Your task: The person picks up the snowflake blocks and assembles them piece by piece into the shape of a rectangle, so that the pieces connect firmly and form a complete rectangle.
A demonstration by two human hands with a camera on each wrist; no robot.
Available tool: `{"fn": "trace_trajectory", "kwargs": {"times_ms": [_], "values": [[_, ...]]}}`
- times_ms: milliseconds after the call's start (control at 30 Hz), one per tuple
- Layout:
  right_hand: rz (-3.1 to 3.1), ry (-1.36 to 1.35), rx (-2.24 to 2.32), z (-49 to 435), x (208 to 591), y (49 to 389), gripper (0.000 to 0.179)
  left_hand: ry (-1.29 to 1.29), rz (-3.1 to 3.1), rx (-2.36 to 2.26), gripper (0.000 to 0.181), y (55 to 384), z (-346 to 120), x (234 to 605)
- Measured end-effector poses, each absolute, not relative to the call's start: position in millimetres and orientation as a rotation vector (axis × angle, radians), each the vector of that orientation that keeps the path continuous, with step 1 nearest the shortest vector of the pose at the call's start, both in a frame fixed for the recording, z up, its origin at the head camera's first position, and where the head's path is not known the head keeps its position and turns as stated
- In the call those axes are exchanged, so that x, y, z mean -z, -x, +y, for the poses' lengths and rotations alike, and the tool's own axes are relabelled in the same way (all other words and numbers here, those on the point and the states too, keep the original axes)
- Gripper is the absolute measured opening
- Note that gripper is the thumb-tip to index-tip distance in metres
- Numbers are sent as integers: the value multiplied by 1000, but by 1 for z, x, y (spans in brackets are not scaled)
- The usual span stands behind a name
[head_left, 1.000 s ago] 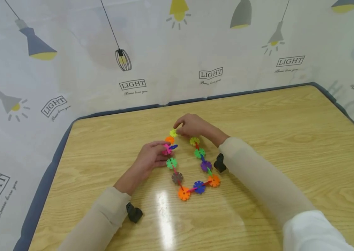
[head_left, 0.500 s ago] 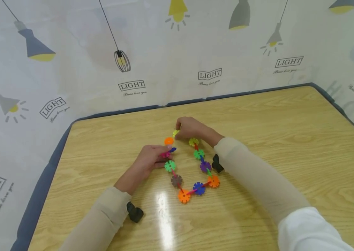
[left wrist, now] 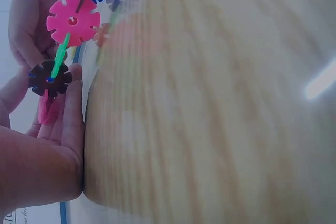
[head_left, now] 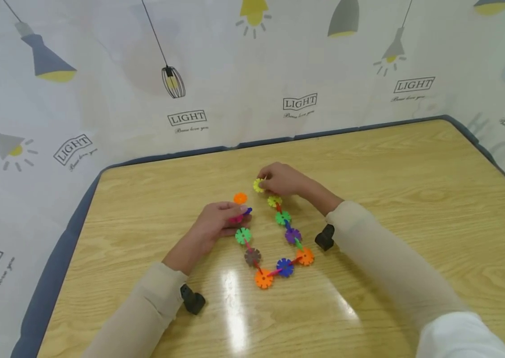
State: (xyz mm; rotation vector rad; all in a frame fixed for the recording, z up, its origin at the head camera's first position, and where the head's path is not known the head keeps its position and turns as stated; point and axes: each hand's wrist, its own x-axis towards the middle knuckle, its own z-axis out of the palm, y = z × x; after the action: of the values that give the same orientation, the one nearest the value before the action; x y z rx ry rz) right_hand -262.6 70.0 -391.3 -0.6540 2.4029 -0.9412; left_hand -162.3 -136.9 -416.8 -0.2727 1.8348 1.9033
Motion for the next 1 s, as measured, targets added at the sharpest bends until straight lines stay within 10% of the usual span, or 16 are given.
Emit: {"fn": "trace_trajectory", "kwargs": {"times_ms": [1000], "values": [[2216,785,913,58,373,227,28,241,1795,-1925,30,159,-142,416]]}}
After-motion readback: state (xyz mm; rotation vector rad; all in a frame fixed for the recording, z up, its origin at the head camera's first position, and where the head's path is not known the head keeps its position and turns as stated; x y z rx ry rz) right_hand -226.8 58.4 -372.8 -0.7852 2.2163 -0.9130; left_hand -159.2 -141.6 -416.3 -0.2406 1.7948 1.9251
